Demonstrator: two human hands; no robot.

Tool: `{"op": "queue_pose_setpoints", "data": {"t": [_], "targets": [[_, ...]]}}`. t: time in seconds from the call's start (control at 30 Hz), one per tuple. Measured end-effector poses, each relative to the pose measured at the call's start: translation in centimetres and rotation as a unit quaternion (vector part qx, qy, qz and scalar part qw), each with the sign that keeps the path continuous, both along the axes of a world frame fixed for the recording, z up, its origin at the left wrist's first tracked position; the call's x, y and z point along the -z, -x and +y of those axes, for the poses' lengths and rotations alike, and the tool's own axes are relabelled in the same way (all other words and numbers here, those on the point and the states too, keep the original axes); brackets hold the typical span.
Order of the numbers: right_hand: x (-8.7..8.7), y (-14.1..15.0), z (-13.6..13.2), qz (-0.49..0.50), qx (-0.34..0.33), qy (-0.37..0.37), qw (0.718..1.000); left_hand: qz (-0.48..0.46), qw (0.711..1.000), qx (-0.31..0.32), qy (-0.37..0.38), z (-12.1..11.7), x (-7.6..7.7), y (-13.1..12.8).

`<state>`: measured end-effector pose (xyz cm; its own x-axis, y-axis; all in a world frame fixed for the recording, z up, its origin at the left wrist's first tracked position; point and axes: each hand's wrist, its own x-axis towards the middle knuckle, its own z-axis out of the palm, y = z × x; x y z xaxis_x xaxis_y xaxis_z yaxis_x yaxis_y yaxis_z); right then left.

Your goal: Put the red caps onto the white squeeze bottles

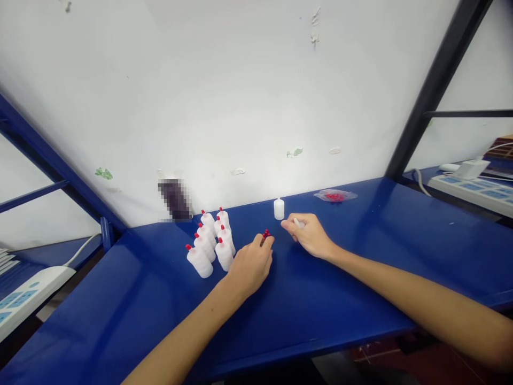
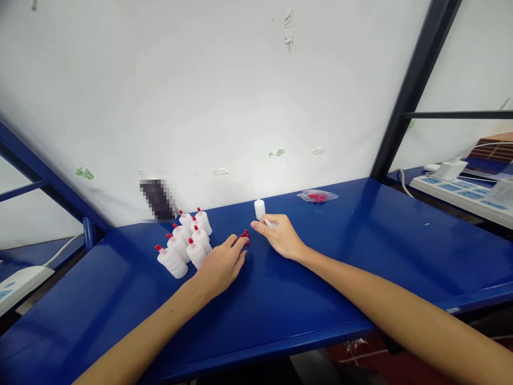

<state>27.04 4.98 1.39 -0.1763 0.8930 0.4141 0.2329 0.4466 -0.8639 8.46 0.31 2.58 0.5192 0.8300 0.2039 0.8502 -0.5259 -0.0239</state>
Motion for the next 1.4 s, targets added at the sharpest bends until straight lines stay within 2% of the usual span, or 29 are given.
{"op": "queue_pose_setpoints", "data": {"t": [0.13,0.2,0.33,0.43,0.5,0.6,0.7,0.77,1.0,1.1,1.2,1.27,1.4], "targets": [[-0.4,-0.2,-0.3,0.036,0.068,-0.037,0.996,0.033,0.998,-0.035,0.033,1.6,0.4,-0.6],[-0.3,-0.4,-0.4,0.043,0.082,-0.069,0.993,0.034,0.998,-0.037,0.036,1.8,0.4,-0.7],[0.1,-0.8,-0.3,0.013,-0.006,-0.054,0.998,-0.001,0.999,-0.029,0.039,1.8,0.8,-0.5],[0.0,-0.7,-0.3,-0.113,-0.038,-0.027,0.993,-0.124,0.992,0.01,0.015,1.6,1.3,-0.1],[-0.2,-0.6,-0.4,-0.184,-0.055,-0.026,0.981,-0.24,0.97,0.045,0.004,1.3,1.6,0.1],[-0.3,-0.6,-0.8,-0.227,-0.119,-0.037,0.966,-0.364,0.928,0.076,0.022,0.8,1.8,0.3],[-0.1,-0.5,-1.1,-0.232,-0.178,-0.064,0.954,-0.415,0.903,0.102,0.035,0.4,2.1,0.4],[0.1,-0.4,-1.4,-0.219,-0.195,-0.072,0.953,-0.417,0.899,0.13,0.029,0.2,2.3,0.5],[-0.4,-0.1,-2.1,-0.166,-0.253,-0.041,0.952,-0.347,0.913,0.212,-0.023,-0.2,2.2,0.6],[-0.8,-0.1,-2.4,-0.16,-0.275,-0.017,0.948,-0.303,0.933,0.187,-0.048,-0.5,1.8,0.6],[-1.0,-0.1,-2.5,-0.177,-0.273,0.002,0.946,-0.255,0.956,0.145,-0.027,-0.8,1.6,0.4],[-1.0,-0.1,-2.5,-0.187,-0.262,0.001,0.947,-0.263,0.957,0.124,-0.003,-0.9,1.7,0.2],[-0.8,-0.1,-2.7,-0.213,-0.242,-0.024,0.946,-0.32,0.941,0.101,0.043,-1.4,1.7,-0.5]]}}
